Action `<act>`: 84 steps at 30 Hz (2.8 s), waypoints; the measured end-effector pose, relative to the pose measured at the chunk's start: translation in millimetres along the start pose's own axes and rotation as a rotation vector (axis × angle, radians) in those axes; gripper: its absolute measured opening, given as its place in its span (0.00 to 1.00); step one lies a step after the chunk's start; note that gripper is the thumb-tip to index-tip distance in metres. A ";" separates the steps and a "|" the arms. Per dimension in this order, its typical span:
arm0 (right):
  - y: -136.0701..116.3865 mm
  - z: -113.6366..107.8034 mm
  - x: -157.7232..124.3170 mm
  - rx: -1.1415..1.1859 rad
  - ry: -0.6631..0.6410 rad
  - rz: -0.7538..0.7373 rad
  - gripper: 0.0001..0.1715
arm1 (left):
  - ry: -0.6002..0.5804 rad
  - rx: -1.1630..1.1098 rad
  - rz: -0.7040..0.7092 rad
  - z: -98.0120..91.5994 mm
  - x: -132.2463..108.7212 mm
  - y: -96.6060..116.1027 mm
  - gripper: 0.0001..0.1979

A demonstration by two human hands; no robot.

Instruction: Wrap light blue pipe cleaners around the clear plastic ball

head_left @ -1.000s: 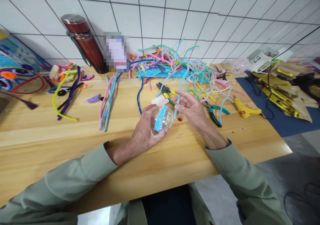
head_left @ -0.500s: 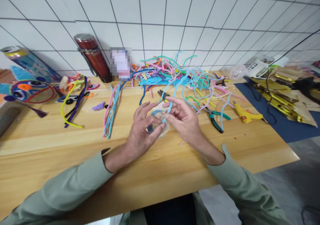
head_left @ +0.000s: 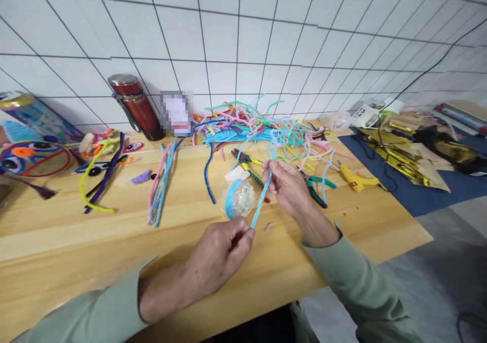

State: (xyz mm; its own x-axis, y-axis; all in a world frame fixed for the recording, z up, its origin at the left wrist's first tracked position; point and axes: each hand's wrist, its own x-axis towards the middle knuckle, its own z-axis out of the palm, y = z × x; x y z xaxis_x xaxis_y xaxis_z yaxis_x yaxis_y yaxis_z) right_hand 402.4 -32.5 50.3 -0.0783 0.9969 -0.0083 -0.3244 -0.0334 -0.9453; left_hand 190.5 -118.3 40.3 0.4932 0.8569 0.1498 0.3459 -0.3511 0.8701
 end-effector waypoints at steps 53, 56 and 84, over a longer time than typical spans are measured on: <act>8.5 -36.4 -10.3 -0.170 -0.067 0.045 0.27 | -0.187 -1.166 -0.589 87.5 12.8 -21.8 0.40; 8.9 -42.4 -10.4 -0.177 -0.059 0.064 0.28 | -0.189 -1.208 -0.620 88.1 9.4 -20.2 0.41; 16.2 -52.4 -7.3 -0.145 0.011 0.038 0.26 | -0.229 -1.167 -0.538 86.8 8.1 -20.2 0.30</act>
State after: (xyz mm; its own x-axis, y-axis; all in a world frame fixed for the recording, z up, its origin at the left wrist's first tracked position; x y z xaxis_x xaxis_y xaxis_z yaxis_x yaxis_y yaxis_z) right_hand 447.2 -36.5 17.9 -0.0777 0.9958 -0.0481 -0.1822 -0.0616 -0.9813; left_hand 256.8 -137.0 -16.8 0.6744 0.6629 -0.3252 -0.2946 0.6454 0.7048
